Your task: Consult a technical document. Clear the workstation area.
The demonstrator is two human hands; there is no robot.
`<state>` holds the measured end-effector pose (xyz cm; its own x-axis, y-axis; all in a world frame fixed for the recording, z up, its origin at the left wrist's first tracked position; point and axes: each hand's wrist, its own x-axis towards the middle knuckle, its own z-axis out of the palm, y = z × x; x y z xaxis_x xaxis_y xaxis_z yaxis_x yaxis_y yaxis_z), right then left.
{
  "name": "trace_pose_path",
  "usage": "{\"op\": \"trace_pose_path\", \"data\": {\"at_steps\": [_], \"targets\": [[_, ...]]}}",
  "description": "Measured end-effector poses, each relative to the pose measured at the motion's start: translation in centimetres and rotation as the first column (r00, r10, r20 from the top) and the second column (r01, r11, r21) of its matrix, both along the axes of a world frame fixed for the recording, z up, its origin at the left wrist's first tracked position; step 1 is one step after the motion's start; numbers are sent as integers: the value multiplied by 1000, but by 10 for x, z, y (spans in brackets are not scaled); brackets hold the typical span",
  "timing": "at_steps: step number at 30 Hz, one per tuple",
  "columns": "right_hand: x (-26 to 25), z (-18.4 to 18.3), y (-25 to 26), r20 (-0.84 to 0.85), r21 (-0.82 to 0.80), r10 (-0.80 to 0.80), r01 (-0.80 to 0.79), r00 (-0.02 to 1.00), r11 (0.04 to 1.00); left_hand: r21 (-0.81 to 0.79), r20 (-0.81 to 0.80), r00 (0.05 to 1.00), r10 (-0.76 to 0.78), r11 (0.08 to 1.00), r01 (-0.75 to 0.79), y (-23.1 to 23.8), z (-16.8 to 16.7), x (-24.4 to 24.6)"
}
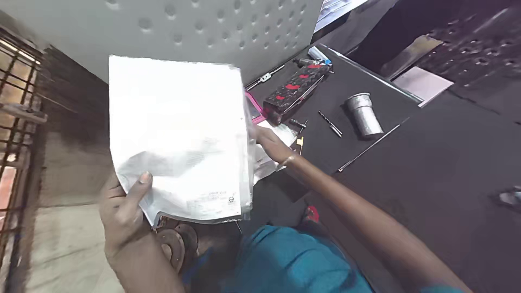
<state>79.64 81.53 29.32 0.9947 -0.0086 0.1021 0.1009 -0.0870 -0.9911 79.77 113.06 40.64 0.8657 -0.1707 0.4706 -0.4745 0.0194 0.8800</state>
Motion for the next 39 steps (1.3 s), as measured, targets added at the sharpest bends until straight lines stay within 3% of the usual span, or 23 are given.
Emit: {"op": "trace_pose_path", "data": {"at_steps": [1, 3, 5, 7, 9, 11, 12, 14, 17, 20, 22, 23, 24, 25, 26, 28, 30, 31, 34, 36, 39], "targets": [[-15, 3, -4, -21, 193, -59, 62, 998, 979, -19, -14, 999, -29, 999, 29, -6, -6, 0], [-48, 7, -19, -35, 388, -261, 253, 965, 886, -57, -49, 994, -98, 994, 95, -24, -20, -1], [-83, 14, -37, 63, 360, -500, 447, 864, 819, -102, -91, 980, -178, 980, 169, -47, -33, -2], [-119, 26, -55, 225, 232, -611, 568, 759, 790, -126, -117, 961, -251, 963, 237, -75, -41, -6], [-152, 36, -73, 286, 38, -564, 579, 775, 815, -138, -123, 937, -327, 941, 310, -108, -48, -15], [-176, 41, -93, 94, -130, -474, 483, 875, 866, -133, -117, 912, -394, 916, 379, -141, -50, -29], [-186, 39, -104, -26, -136, -435, 428, 900, 894, -116, -107, 897, -429, 902, 417, -157, -50, -37], [-206, 30, -127, -151, -16, -385, 387, 910, 922, -67, -94, 864, -495, 869, 490, -189, -51, -59], [-246, 16, -164, -139, 243, -387, 410, 911, 879, -16, -126, 802, -585, 809, 587, -239, -52, -102], [-298, 13, -214, -77, 390, -484, 473, 872, 790, -76, -173, 598, -782, 616, 784, -292, -62, -138], [-345, 20, -246, -37, 449, -535, 492, 844, 746, -333, -188, 405, -895, 446, 831, -335, -82, -162], [-370, 26, -261, -42, 470, -570, 519, 821, 714, -546, -188, 308, -932, 360, 756, -364, -95, -175], [-394, 32, -276, -50, 491, -613, 554, 788, 672, -703, -212, 261, -942, 333, 629, -399, -106, -189], [-417, 36, -291, -46, 536, -650, 567, 759, 625, -771, -271, 253, -929, 367, 520, -437, -116, -205], [-438, 36, -305, -30, 601, -676, 554, 736, 577, -771, -356, 238, -904, 428, 473, -474, -129, -222], [-476, 33, -325, -3, 718, -729, 509, 684, 475, -687, -508, 106, -855, 476, 549, -534, -161, -263], [-512, 29, -337, 36, 761, -787, 494, 616, 421, -614, -599, -100, -795, 376, 694, -583, -192, -306], [-528, 28, -338, 41, 778, -827, 501, 561, 379, -565, -637, -157, -755, 319, 761, -600, -194, -329], [-577, 24, -336, 52, 845, -936, 485, 347, 227, -378, -786, -196, -587, 204, 903, -626, -160, -395], [-609, 17, -332, 66, 866, -984, 481, 165, 138, -415, -822, -326, -468, 100, 904, -638, -141, -425], [-650, 15, -325, -17, 834, -992, 546, -127, -84, -580, -765, -548, -338, -8, 814, -652, -139, -459]]}}
